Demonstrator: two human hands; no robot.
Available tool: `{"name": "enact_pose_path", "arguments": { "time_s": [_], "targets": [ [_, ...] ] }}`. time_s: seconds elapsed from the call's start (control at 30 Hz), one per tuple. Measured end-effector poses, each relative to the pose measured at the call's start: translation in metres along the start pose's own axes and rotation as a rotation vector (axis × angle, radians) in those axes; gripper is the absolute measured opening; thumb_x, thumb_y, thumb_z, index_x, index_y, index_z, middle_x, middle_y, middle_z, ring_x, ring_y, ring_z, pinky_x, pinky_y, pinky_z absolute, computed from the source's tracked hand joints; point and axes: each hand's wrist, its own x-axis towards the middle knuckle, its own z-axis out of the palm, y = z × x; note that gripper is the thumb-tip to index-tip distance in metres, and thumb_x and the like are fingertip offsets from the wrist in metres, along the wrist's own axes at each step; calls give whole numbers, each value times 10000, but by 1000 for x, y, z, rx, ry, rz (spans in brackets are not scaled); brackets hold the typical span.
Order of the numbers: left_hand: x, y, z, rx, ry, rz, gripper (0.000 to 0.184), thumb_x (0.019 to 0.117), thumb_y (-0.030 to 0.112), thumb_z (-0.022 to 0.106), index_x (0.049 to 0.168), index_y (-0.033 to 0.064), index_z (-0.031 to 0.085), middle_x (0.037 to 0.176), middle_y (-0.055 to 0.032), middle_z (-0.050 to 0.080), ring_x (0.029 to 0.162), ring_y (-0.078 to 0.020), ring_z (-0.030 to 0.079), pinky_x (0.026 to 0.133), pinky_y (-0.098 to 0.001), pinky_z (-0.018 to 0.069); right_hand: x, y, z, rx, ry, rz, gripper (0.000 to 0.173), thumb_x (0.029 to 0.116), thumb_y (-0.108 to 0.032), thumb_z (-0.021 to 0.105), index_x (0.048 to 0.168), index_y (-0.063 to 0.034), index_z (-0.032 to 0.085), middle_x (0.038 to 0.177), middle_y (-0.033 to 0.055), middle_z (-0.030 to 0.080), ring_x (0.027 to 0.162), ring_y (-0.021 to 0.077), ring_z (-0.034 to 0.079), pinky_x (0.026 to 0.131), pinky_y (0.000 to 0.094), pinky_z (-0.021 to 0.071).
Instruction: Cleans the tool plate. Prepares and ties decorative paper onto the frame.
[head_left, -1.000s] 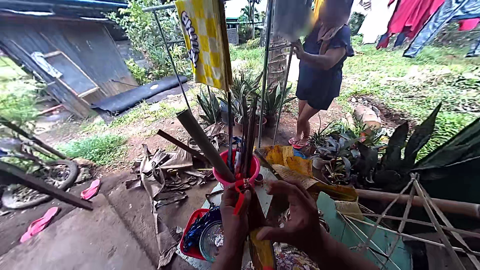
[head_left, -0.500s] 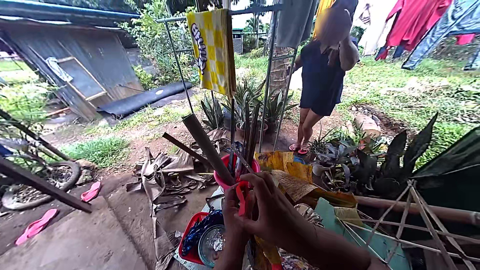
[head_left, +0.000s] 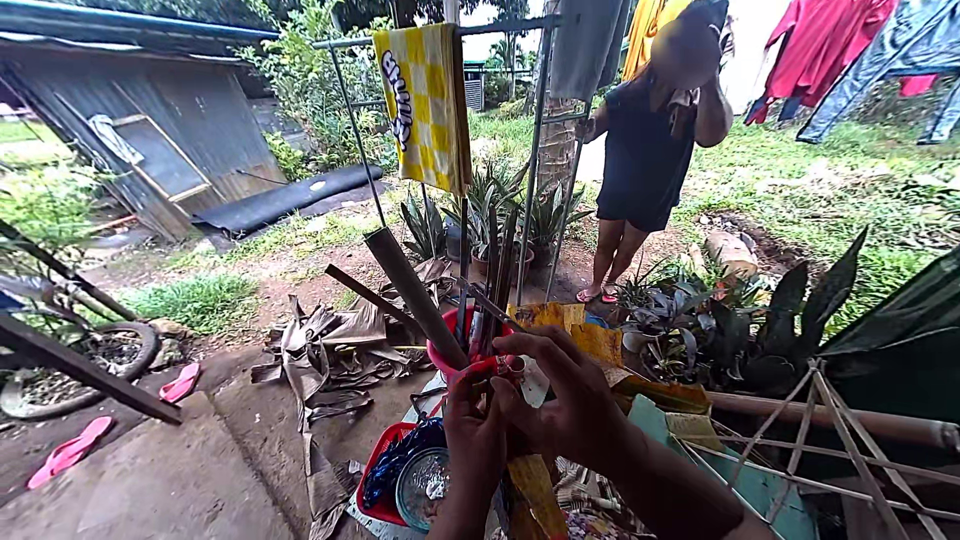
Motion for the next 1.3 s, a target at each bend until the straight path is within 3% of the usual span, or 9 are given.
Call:
{"name": "enact_pose_path", "arguments": {
  "time_s": [0.07,0.17,0.27,0.37,0.5,0.57,0.7,0.93,1.3],
  "targets": [
    [-1,-1,1,-27,-13,34,317,912,108,708,1175,-33,600,1020,18,709,938,-42,692,853,-228,591,16,2,-7,5,-193,-5,398,893,-157,715,1283,-107,656,1141,58,673,976,144,654,845,311,572],
    [-2,3,4,-26,6,35,281,887,43,673,1146,-27,591,973,63,706,894,6,684,814,-191,586,29,-4,-12,1,-467,-49,512,874,-91,690,1379,-101,609,1241,83,658,943,180,660,818,344,572],
    [-6,9,7,60,83,-10,226,836,6,580,1061,22,596,875,119,681,830,73,651,773,-142,552,27,-14,-1,-53,-531,-144,479,897,-47,654,1374,-71,613,1263,117,672,1027,250,689,863,392,577],
    [-11,11,7,153,122,-62,216,853,5,575,1069,6,578,861,105,648,845,95,624,803,-123,528,26,-12,16,-101,-529,-144,356,962,-56,604,1313,-77,654,1172,112,699,974,254,704,814,392,587],
    [-6,9,6,80,95,-28,215,822,-36,579,1004,77,559,823,149,667,822,84,649,783,-144,556,19,-1,20,19,-449,-107,208,974,-58,594,1142,-56,717,973,109,706,868,240,704,741,383,586],
    [-2,6,5,3,65,19,227,834,-41,613,1001,112,599,840,150,704,820,64,669,774,-157,572,15,1,11,155,-388,-95,172,987,-48,589,1101,-26,716,966,122,702,873,217,697,768,348,583],
    [5,-6,-3,-4,-3,36,230,854,69,687,1074,74,622,931,100,718,872,2,685,801,-199,583,-2,10,-5,338,-280,-50,135,956,-21,638,1065,17,707,990,139,702,890,156,686,804,259,574],
    [7,-4,-4,21,-35,9,287,911,22,638,1188,-41,594,1007,-34,705,880,-85,696,782,-229,595,-35,24,-2,318,25,48,101,903,-79,723,969,-5,705,925,73,716,873,56,682,774,188,580],
    [3,7,-5,-1,-67,-34,313,922,36,625,1220,-56,605,1026,-70,712,876,-106,704,767,-242,599,-50,38,17,196,278,-126,160,938,-121,721,936,-75,567,875,44,602,802,53,624,718,163,554]
  ]
}}
